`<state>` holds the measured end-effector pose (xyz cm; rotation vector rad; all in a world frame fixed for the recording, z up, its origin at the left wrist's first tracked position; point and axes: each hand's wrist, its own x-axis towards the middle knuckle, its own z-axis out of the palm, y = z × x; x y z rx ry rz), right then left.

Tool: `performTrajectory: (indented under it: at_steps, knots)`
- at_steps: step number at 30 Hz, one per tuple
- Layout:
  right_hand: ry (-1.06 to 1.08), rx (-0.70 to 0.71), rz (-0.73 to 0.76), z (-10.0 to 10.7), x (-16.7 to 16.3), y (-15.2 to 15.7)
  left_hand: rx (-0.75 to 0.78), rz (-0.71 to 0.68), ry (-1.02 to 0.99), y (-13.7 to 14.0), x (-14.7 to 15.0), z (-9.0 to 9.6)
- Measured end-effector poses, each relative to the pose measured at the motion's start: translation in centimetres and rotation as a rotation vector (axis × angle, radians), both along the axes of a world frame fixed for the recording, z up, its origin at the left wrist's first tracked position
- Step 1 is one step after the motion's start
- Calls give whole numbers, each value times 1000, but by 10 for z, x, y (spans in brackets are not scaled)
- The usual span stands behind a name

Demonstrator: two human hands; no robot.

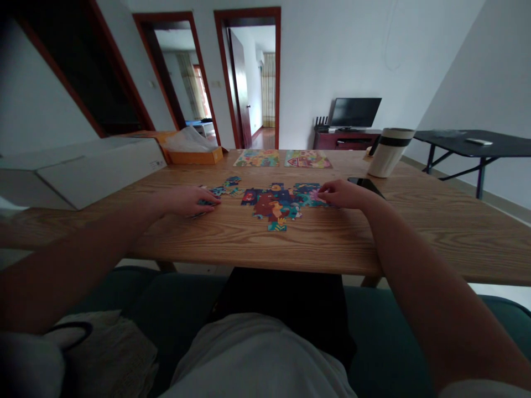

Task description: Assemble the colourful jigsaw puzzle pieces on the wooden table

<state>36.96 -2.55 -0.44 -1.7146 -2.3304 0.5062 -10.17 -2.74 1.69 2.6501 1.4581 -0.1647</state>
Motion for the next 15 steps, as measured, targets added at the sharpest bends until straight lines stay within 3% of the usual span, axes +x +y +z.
performTrajectory:
  at_steps: [7,12,15]
  knots:
    - [2,-16,-19,-1,-1,1,-62,85,-31,4,-21,13]
    - [23,-12,8,-1,-2,1,70,266,-56,20,-14,10]
    - [26,4,23,-1,-2,1,62,314,-71,29,-5,4]
